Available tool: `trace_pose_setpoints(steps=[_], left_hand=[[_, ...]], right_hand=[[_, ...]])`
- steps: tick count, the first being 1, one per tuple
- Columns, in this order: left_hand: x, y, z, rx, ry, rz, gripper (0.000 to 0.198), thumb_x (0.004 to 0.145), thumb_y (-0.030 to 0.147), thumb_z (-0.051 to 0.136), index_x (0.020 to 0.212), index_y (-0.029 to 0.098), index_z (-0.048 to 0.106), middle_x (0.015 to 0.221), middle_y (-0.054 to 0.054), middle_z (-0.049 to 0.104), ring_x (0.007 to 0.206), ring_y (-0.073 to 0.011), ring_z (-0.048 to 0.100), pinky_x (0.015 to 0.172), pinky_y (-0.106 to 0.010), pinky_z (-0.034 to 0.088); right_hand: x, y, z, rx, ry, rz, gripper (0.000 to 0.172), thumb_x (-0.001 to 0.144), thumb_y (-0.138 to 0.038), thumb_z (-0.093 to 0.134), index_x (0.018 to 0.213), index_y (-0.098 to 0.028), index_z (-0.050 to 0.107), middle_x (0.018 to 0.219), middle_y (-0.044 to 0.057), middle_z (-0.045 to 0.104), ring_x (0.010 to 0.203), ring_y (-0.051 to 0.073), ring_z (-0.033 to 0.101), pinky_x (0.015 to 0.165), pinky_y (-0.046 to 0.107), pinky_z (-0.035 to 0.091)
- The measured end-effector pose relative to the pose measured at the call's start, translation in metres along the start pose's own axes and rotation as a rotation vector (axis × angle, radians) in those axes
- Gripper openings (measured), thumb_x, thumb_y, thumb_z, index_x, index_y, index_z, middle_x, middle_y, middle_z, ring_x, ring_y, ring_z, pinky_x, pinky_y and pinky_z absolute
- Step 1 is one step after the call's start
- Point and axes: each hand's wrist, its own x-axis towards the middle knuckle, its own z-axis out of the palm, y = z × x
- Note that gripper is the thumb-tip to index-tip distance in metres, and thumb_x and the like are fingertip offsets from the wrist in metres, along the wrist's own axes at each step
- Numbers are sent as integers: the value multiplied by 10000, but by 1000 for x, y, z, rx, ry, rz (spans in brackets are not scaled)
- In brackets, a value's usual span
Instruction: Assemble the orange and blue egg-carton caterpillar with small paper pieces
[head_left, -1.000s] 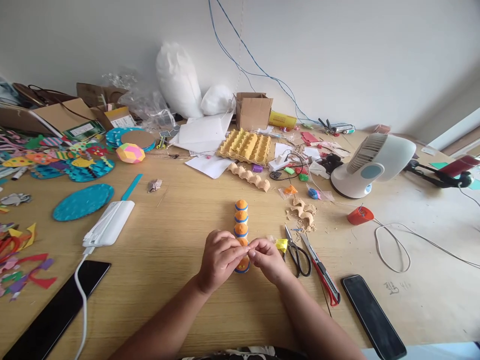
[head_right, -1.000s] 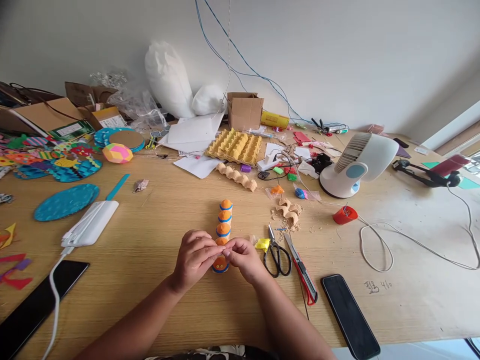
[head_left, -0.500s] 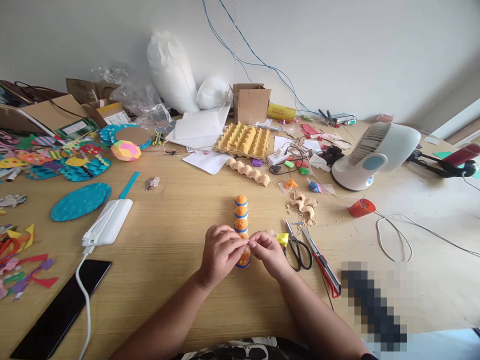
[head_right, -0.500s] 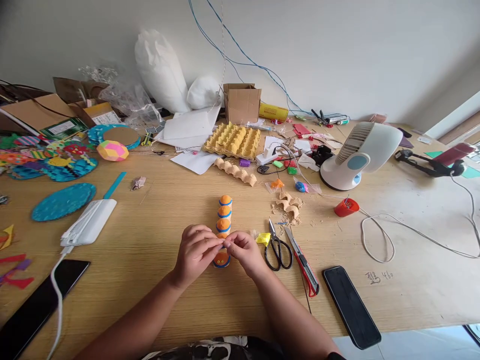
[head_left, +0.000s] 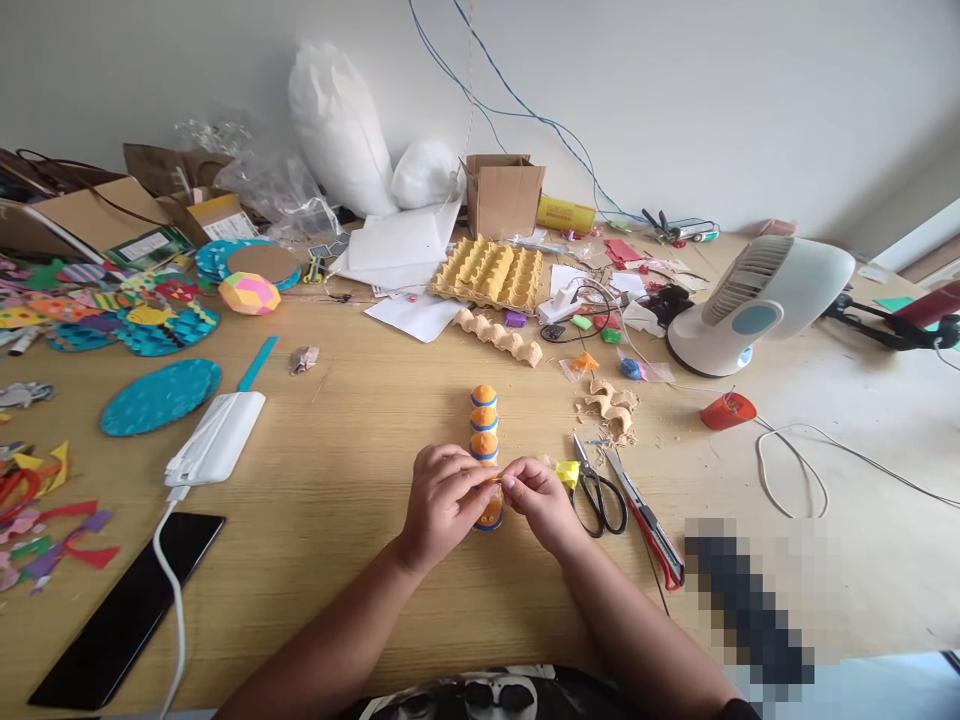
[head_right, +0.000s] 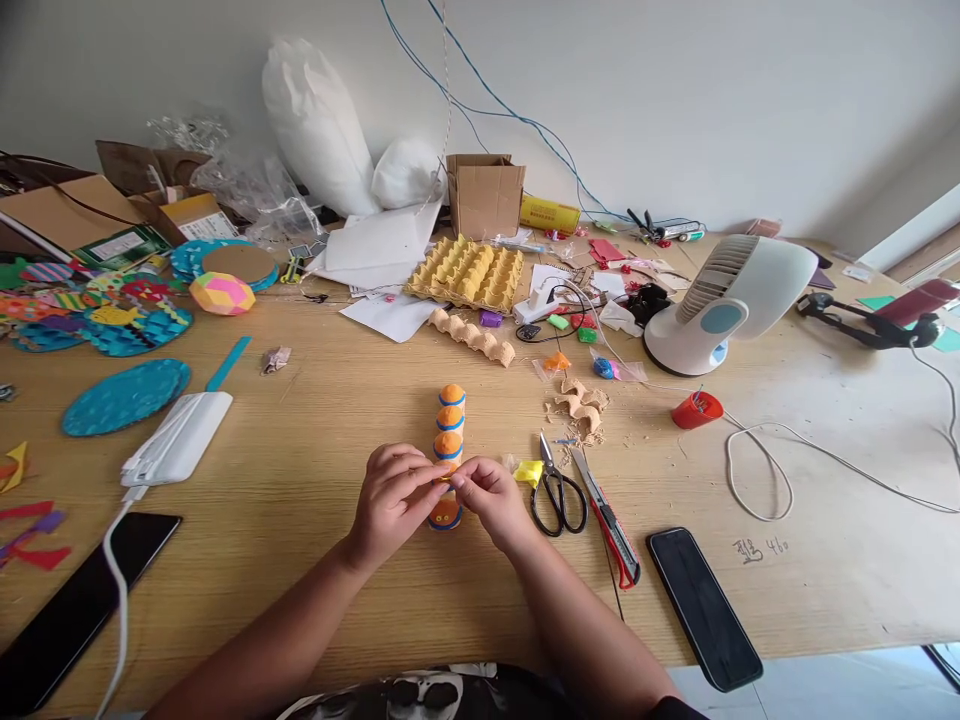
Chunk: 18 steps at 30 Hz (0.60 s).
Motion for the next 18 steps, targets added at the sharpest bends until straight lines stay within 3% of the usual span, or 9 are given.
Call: trace_pose_setpoints(steps=[8, 15, 18], left_hand=[[2, 3, -2, -17, 10, 6, 107, 896, 166, 719, 950, 258, 718, 863, 9, 742, 919, -193, 599, 890, -402, 430], [0, 2, 0, -31, 14, -6, 260, 872, 136, 725, 1102, 254, 702, 914, -10, 736, 943, -201, 608, 894, -399, 464], [-1, 2, -1, -45, 85, -24, 296, 877, 83, 678, 1125, 245, 688, 961, -23, 732, 967, -202, 609, 917, -407, 476]], right_hand=[[-3, -2, 0, 16, -19, 42, 345, 799, -494, 787, 817, -171, 665, 623, -23, 552, 555, 89, 431, 512, 222, 278], [-1, -4, 1, 17, -3, 6, 322, 791, -444, 793, 776, -175, 616, 603, -36, 533, 536, 76, 384, 510, 220, 263], [-1, -3, 0, 54, 26, 38, 298, 802, -421, 754, 777, -185, 575, 579, -41, 524, 510, 72, 339, 497, 219, 215]])
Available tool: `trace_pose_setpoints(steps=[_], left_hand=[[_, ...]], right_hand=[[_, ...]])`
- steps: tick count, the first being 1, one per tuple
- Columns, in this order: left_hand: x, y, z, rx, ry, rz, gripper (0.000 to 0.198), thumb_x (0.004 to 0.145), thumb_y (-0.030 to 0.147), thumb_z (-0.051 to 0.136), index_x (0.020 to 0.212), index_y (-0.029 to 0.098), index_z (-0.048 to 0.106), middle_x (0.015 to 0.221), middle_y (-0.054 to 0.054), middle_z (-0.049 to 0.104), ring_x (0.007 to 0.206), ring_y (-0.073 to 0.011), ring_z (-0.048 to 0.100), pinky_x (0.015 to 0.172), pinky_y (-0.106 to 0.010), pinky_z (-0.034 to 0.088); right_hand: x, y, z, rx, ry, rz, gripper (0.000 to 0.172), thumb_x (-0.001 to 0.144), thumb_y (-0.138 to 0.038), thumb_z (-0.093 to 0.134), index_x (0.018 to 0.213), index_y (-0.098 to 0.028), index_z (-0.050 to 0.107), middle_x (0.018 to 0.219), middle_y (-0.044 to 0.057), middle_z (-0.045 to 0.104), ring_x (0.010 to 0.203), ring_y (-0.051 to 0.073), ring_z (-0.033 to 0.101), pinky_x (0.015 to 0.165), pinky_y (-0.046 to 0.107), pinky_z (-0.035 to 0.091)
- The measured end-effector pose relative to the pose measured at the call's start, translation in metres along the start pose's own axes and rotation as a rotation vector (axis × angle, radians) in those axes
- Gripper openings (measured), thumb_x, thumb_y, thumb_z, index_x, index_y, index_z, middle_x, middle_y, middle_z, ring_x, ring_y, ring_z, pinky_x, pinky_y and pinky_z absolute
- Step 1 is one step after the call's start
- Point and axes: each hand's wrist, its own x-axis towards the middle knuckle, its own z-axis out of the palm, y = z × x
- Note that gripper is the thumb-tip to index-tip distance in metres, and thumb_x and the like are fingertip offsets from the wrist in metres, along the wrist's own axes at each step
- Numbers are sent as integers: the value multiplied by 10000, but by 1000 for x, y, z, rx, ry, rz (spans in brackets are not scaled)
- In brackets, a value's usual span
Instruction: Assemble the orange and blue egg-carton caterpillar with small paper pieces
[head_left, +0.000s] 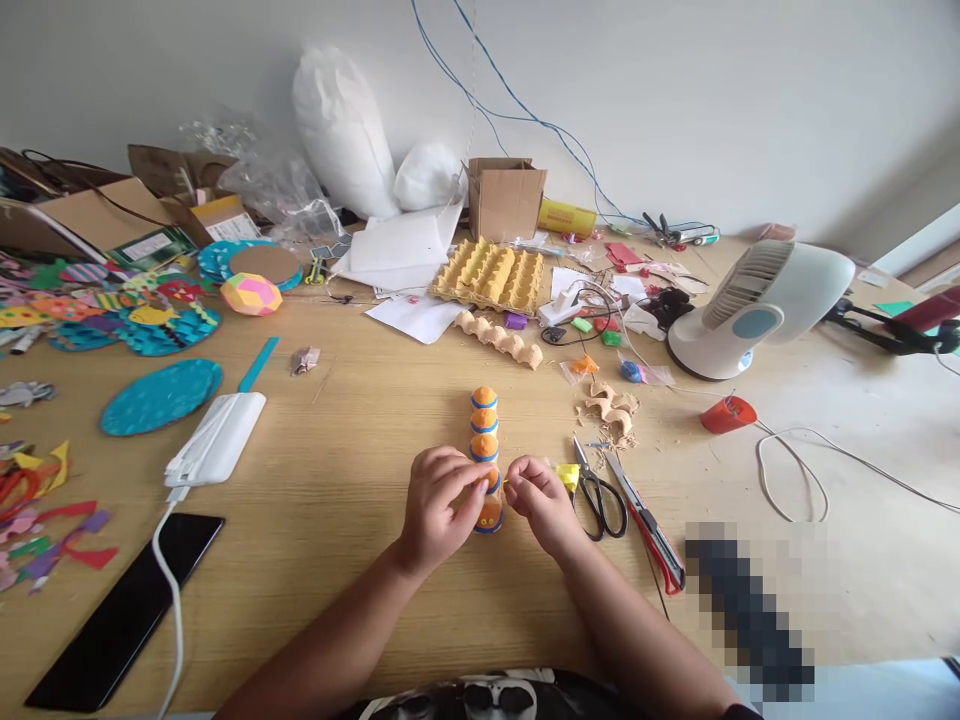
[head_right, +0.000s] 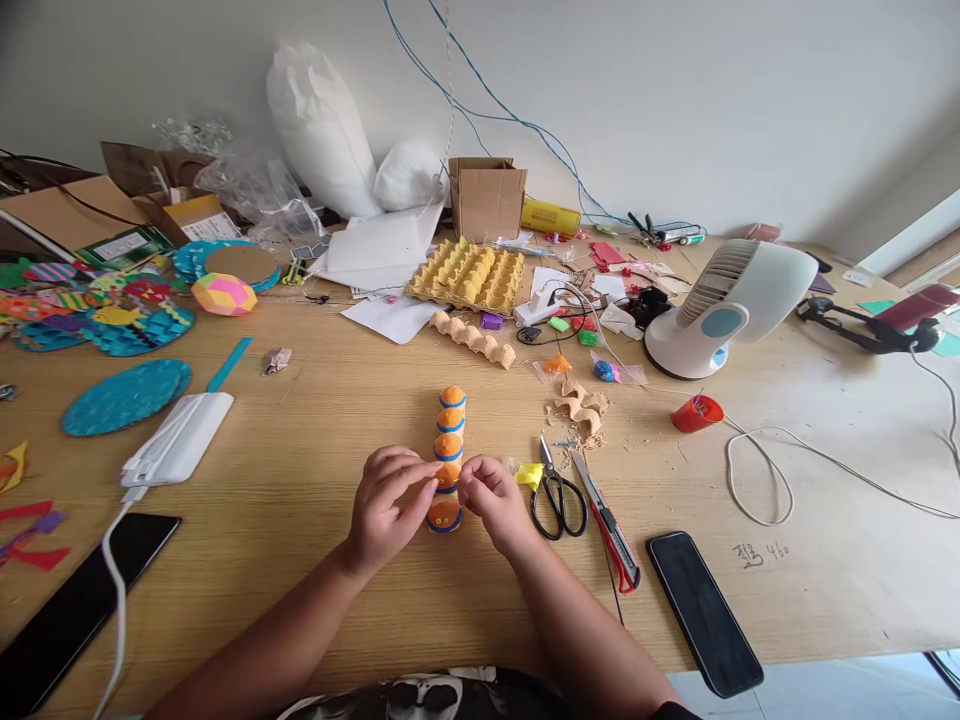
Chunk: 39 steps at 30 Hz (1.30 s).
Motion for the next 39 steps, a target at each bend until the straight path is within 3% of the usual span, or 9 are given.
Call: trace_pose_setpoints(steps=[6, 11, 16, 22, 31, 39], left_hand=[[2, -1, -5, -13, 111, -62, 269, 904, 62, 624, 1098, 236, 692, 938, -26, 701, 934, -189, 610, 898, -387, 495], [2, -2, -2, -14, 71, -81, 244, 918, 92, 620, 1092, 243, 698, 942, -21, 700, 937, -186, 615, 908, -384, 491], [2, 1, 2, -13, -2, -58, 224, 915, 114, 630, 1084, 243, 699, 959, -25, 718, 959, -197, 618, 931, -398, 489], [0, 1, 5, 12, -92, 2, 200, 888, 156, 696, 1064, 251, 708, 966, -27, 733, 988, -215, 621, 922, -414, 491], [0, -1, 4, 26, -28, 18, 141, 857, 155, 758, 943, 257, 712, 868, 7, 727, 956, -199, 607, 919, -408, 465], [2, 0, 3, 5, -7, 3, 126, 874, 138, 730, 924, 250, 705, 850, 8, 715, 931, -185, 605, 898, -386, 467]], right_hand=[[2, 1, 1, 42, 68, -14, 329, 832, -410, 671, 666, -200, 478, 539, -48, 426, 509, 86, 319, 485, 229, 168], [3, 2, 1, -24, 53, -9, 428, 829, -524, 698, 640, -192, 505, 554, -32, 460, 520, 92, 354, 495, 236, 216], [3, -1, 1, -96, 9, -23, 366, 794, -516, 763, 783, -169, 649, 560, -48, 464, 518, 82, 317, 502, 241, 227], [3, 0, 1, -138, -7, -56, 348, 815, -509, 754, 805, -172, 663, 572, -49, 473, 529, 86, 330, 511, 245, 248], [2, 0, 0, -215, 6, -89, 365, 830, -512, 744, 743, -164, 677, 574, -37, 458, 554, 96, 345, 529, 257, 257], [2, -1, 2, -103, -37, -15, 365, 774, -505, 795, 807, -170, 654, 574, -56, 447, 517, 77, 300, 493, 240, 219]])
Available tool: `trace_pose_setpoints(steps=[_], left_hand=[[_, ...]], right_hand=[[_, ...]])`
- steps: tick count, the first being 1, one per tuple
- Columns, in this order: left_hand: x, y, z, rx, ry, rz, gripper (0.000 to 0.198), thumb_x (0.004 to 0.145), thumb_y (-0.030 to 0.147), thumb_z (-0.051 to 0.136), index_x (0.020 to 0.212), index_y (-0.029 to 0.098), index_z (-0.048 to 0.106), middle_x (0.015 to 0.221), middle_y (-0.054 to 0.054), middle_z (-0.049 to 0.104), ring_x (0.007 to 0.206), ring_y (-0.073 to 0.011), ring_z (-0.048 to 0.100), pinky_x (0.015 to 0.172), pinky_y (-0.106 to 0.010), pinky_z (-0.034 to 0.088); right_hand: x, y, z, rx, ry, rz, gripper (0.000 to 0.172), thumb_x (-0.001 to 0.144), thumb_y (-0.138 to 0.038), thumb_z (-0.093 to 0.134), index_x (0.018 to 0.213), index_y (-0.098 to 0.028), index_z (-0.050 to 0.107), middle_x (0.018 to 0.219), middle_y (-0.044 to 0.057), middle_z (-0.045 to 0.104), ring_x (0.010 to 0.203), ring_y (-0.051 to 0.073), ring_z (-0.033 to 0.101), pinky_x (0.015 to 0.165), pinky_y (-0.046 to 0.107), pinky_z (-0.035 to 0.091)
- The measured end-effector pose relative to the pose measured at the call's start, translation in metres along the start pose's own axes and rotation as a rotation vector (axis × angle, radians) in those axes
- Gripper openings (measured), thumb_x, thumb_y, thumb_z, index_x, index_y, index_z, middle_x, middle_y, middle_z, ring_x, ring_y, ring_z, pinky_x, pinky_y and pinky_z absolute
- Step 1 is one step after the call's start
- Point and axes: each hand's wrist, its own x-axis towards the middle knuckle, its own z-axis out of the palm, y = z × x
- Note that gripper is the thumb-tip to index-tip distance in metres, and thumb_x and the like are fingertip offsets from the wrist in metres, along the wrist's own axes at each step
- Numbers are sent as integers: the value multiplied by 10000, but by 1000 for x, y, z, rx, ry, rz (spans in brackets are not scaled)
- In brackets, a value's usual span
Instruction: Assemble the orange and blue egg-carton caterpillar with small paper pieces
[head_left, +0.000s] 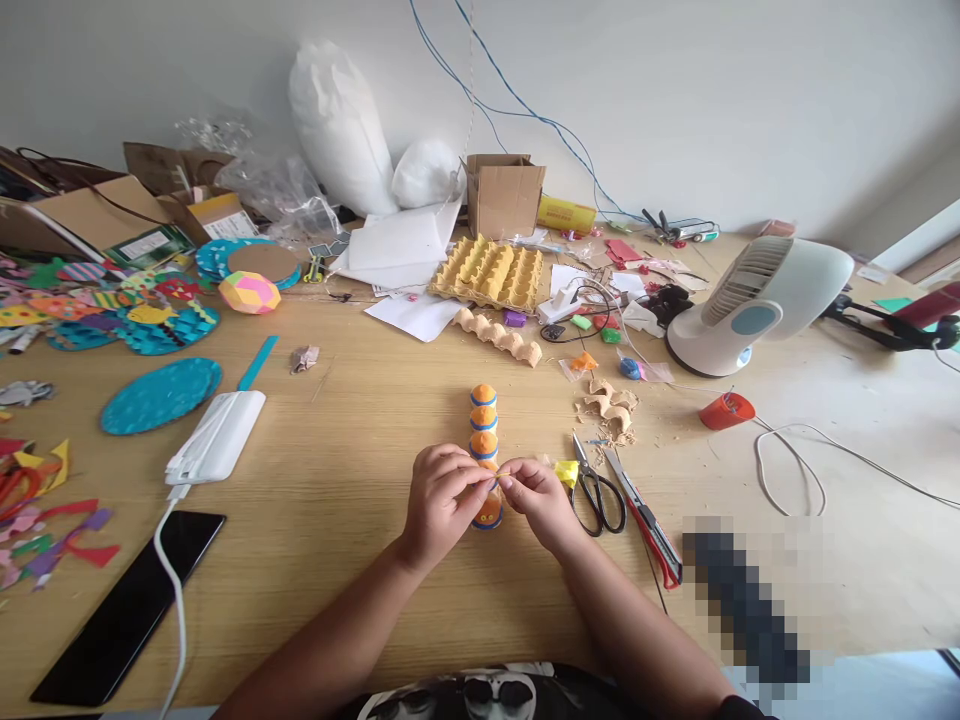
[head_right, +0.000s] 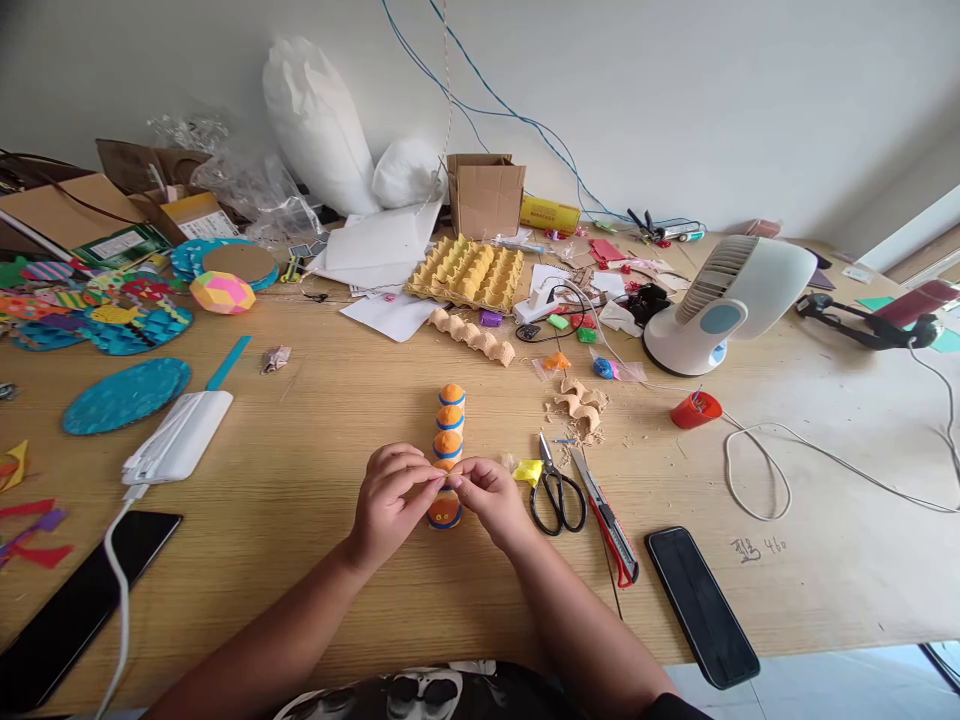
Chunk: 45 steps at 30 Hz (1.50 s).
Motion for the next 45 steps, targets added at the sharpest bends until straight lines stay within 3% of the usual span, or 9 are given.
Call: trace_pose_setpoints(steps=[8, 14, 20, 28, 34, 40, 45], left_hand=[[-1, 2, -1, -10, 1, -67, 175, 916, 152, 650, 1047, 254, 709, 936, -23, 729, 953, -207, 632, 909, -402, 481], [-1, 3, -1, -23, -28, -56, 168, 928, 158, 631, 1035, 254, 718, 928, -21, 736, 940, -202, 634, 908, -404, 481], [1, 5, -1, -53, -33, -51, 177, 911, 149, 646, 1035, 252, 719, 913, -17, 728, 933, -200, 624, 899, -406, 474], [0, 4, -1, -57, -42, -60, 181, 909, 140, 648, 1028, 254, 722, 915, -13, 728, 940, -197, 615, 909, -406, 465], [1, 5, -2, -55, -27, -53, 199, 914, 137, 642, 1053, 256, 719, 918, -17, 724, 935, -195, 606, 894, -403, 470], [0, 4, -3, -48, -14, -59, 182, 930, 149, 623, 1041, 256, 720, 896, -19, 724, 921, -195, 611, 898, -412, 473], [-1, 2, -1, -46, -7, -69, 176, 923, 140, 628, 1028, 251, 715, 901, -20, 730, 930, -198, 615, 899, -414, 477]], right_hand=[[-2, 3, -1, 93, 7, 11, 309, 829, -439, 728, 784, -197, 542, 588, -50, 502, 511, 77, 331, 500, 224, 214], [-2, 3, -1, 12, 22, 5, 438, 847, -537, 692, 654, -187, 513, 590, -17, 522, 530, 90, 374, 514, 243, 256], [-1, 2, -1, 18, -28, -23, 386, 818, -544, 745, 808, -189, 592, 609, -33, 540, 507, 79, 337, 492, 229, 244], [-2, 4, -5, -105, 50, -15, 484, 833, -604, 693, 632, -166, 645, 562, 7, 549, 533, 110, 426, 521, 258, 329], [0, 0, -3, -111, 67, -59, 341, 758, -516, 797, 823, -182, 793, 586, -4, 587, 533, 108, 400, 518, 261, 316], [1, 1, -6, -164, 83, -72, 444, 825, -534, 725, 569, -173, 707, 520, 6, 548, 517, 110, 403, 527, 273, 321], [1, 0, -5, -110, 112, -44, 310, 735, -498, 813, 770, -190, 788, 592, 4, 619, 521, 106, 402, 515, 263, 309]])
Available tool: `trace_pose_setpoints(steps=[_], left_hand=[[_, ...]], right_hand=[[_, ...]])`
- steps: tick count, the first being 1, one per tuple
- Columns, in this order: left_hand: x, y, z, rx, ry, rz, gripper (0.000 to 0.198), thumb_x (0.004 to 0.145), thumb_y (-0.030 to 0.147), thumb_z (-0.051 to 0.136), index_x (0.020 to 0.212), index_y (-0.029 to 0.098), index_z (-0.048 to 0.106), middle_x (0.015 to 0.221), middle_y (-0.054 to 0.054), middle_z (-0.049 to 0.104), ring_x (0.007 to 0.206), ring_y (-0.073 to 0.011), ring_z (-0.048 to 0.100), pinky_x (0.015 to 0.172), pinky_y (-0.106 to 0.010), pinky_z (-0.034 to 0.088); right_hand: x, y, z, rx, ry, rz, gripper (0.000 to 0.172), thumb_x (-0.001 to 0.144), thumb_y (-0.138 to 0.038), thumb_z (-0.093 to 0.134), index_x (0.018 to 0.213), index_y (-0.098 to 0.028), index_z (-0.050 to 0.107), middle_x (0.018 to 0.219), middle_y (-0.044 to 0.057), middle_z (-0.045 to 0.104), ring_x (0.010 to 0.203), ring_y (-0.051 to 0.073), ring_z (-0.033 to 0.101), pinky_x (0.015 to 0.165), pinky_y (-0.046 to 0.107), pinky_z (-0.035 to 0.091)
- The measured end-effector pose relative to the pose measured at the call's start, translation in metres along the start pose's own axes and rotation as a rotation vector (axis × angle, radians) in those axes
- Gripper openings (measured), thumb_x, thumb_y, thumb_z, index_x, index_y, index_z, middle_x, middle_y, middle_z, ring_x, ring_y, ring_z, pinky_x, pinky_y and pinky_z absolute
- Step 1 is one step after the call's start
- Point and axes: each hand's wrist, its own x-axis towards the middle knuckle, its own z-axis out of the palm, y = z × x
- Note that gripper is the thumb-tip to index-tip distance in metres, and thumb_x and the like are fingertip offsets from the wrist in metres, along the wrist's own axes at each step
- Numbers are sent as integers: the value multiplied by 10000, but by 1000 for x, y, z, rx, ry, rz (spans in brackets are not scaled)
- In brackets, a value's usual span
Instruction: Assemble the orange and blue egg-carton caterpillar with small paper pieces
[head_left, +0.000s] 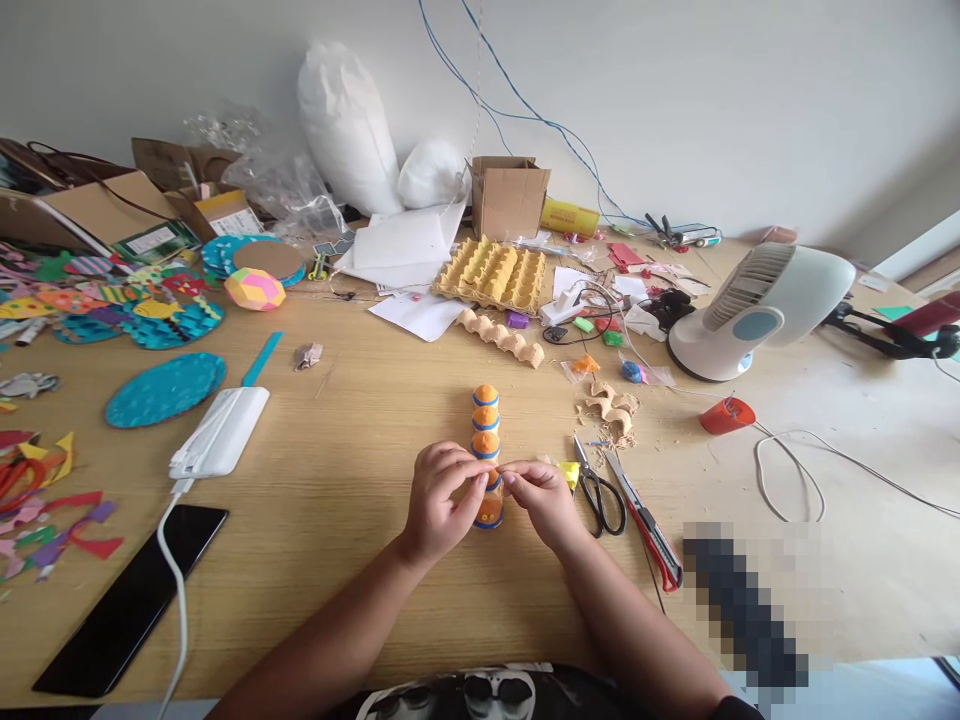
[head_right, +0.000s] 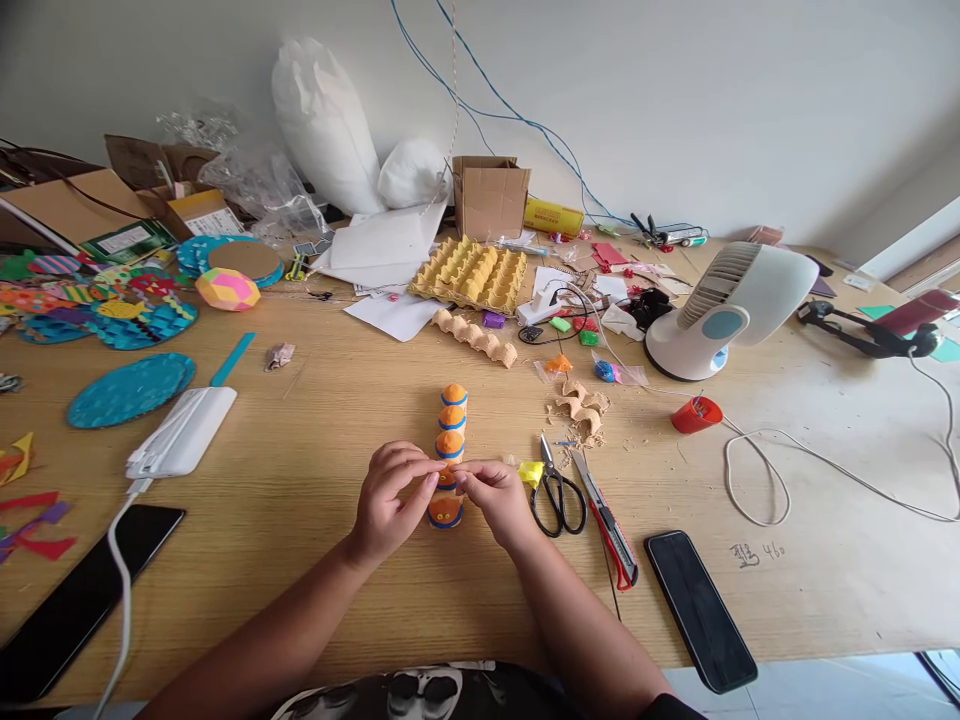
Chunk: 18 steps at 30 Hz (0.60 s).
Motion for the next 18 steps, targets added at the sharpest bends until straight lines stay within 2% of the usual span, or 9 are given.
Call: trace_pose_setpoints(steps=[5, 9, 14, 18], left_hand=[[1, 1, 0, 12, 4, -6, 153, 937, 166, 612, 1011, 249, 716, 894, -23, 736, 919, -202, 636, 889, -415, 486], [2, 1, -1, 19, 13, -10, 144, 939, 172, 609, 996, 247, 719, 879, -22, 733, 908, -202, 638, 884, -412, 489], [2, 1, 0, 6, -8, -5, 153, 925, 170, 626, 1018, 248, 719, 896, -24, 731, 922, -201, 632, 884, -403, 491], [1, 1, 1, 0, -21, -4, 164, 917, 160, 633, 1024, 249, 720, 914, -25, 730, 937, -206, 624, 900, -410, 483]], right_hand=[[0, 5, -2, -5, 6, 39, 420, 791, -555, 741, 624, -170, 728, 519, 6, 570, 481, 92, 336, 493, 263, 256], [2, 9, -2, 21, 24, 67, 496, 794, -620, 699, 594, -166, 704, 484, 11, 536, 468, 102, 371, 482, 259, 244], [2, 4, 1, 2, -52, 33, 372, 774, -543, 773, 762, -171, 759, 574, 0, 591, 506, 93, 368, 494, 249, 263], [0, 0, 2, -68, -87, 12, 433, 827, -552, 727, 639, -162, 715, 539, -1, 551, 511, 95, 365, 503, 254, 282]])
